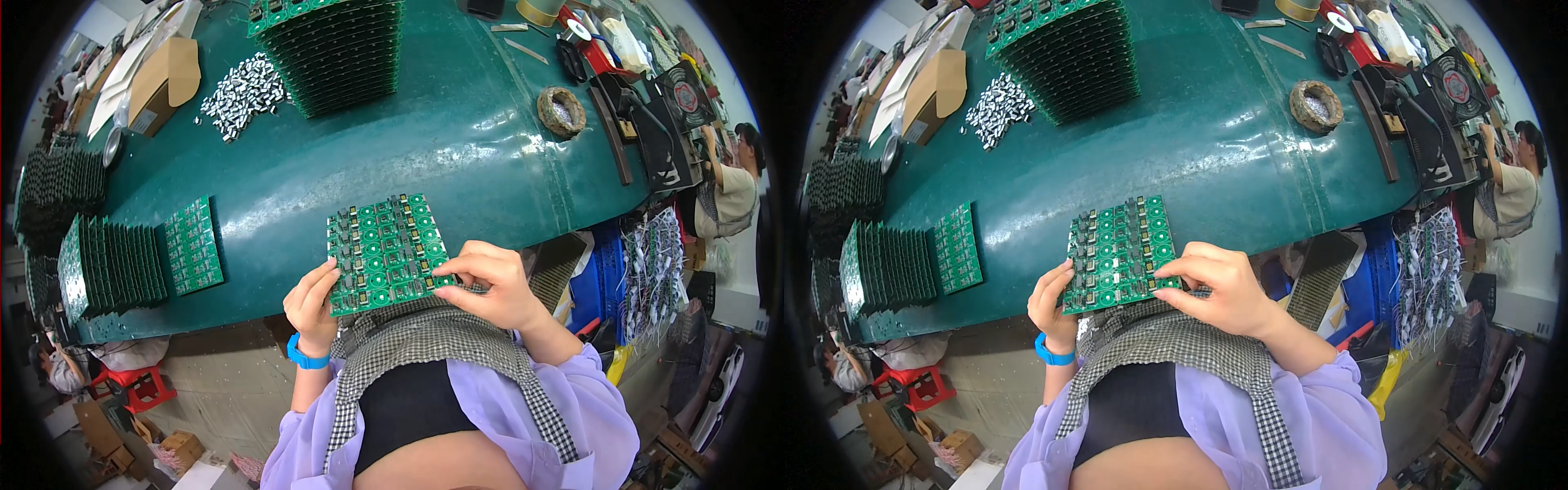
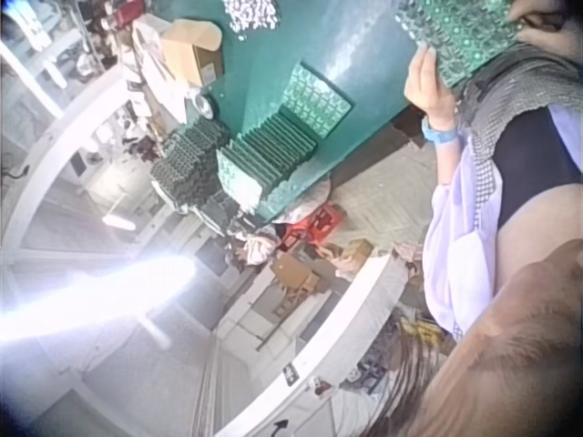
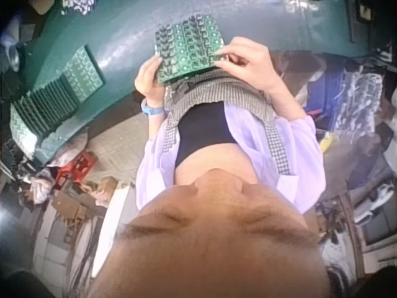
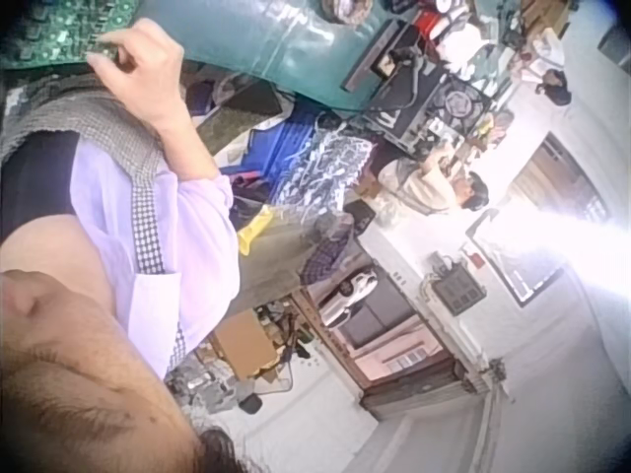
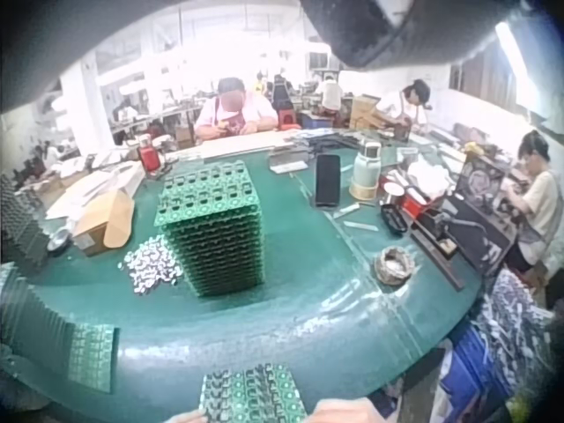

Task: The person solders components onto a circuit board using a soldering iron, presses components onto another circuit board by hand, and solders the components with the soldering iron.

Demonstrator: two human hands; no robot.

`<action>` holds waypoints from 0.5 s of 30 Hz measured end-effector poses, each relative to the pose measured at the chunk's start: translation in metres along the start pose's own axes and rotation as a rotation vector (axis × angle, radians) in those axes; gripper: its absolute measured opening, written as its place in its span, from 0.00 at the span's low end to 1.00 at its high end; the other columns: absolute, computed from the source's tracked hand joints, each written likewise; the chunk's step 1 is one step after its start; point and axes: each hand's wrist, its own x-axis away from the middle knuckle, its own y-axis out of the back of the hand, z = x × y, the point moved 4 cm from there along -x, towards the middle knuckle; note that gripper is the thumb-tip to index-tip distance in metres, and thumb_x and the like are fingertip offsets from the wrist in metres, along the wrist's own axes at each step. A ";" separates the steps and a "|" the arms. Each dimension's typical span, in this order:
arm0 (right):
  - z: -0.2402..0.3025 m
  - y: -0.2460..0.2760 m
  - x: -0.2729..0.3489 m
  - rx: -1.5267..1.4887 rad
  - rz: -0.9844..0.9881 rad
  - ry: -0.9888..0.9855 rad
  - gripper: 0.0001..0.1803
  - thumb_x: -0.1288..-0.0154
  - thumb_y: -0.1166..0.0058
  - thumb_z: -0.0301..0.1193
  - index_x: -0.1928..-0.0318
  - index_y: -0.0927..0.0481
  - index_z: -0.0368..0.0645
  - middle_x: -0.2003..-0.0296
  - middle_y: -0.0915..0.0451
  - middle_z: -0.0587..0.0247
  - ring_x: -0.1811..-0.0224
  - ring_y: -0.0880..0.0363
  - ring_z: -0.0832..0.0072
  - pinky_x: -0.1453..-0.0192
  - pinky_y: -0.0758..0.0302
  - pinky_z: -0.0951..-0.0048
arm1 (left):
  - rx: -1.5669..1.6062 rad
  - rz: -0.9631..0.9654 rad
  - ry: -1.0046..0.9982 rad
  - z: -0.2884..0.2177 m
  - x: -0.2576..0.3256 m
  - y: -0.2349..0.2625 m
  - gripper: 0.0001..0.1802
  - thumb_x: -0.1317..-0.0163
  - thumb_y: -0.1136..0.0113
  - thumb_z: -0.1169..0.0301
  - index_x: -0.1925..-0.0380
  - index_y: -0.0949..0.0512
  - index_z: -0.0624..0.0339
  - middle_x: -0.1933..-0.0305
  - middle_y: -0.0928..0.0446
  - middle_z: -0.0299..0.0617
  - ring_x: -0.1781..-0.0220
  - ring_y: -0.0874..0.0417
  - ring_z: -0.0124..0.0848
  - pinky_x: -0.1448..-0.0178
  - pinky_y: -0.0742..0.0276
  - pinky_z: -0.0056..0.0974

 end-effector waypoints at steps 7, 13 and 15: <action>-0.004 -0.005 -0.004 0.031 0.041 -0.101 0.10 0.49 0.33 0.26 0.65 0.18 0.40 0.79 0.30 0.67 0.80 0.34 0.81 0.77 0.37 0.77 | -0.031 0.003 -0.019 -0.001 -0.001 0.000 0.14 0.56 0.39 0.84 0.66 0.18 0.65 0.60 0.16 0.49 0.67 0.15 0.40 0.66 0.22 0.34; -0.016 0.011 -0.003 -0.035 -0.039 -0.236 0.11 0.46 0.36 0.23 0.60 0.18 0.40 0.74 0.26 0.64 0.77 0.27 0.77 0.73 0.30 0.76 | -0.036 -0.025 -0.001 -0.001 -0.002 0.000 0.14 0.57 0.39 0.85 0.67 0.18 0.65 0.60 0.16 0.48 0.67 0.15 0.39 0.66 0.22 0.34; -0.031 0.005 -0.007 0.099 -0.090 -0.046 0.12 0.47 0.37 0.21 0.60 0.18 0.40 0.71 0.23 0.62 0.73 0.23 0.73 0.69 0.26 0.75 | -0.004 -0.036 0.015 -0.002 -0.002 -0.001 0.13 0.57 0.39 0.85 0.67 0.19 0.66 0.61 0.16 0.50 0.67 0.15 0.40 0.65 0.21 0.35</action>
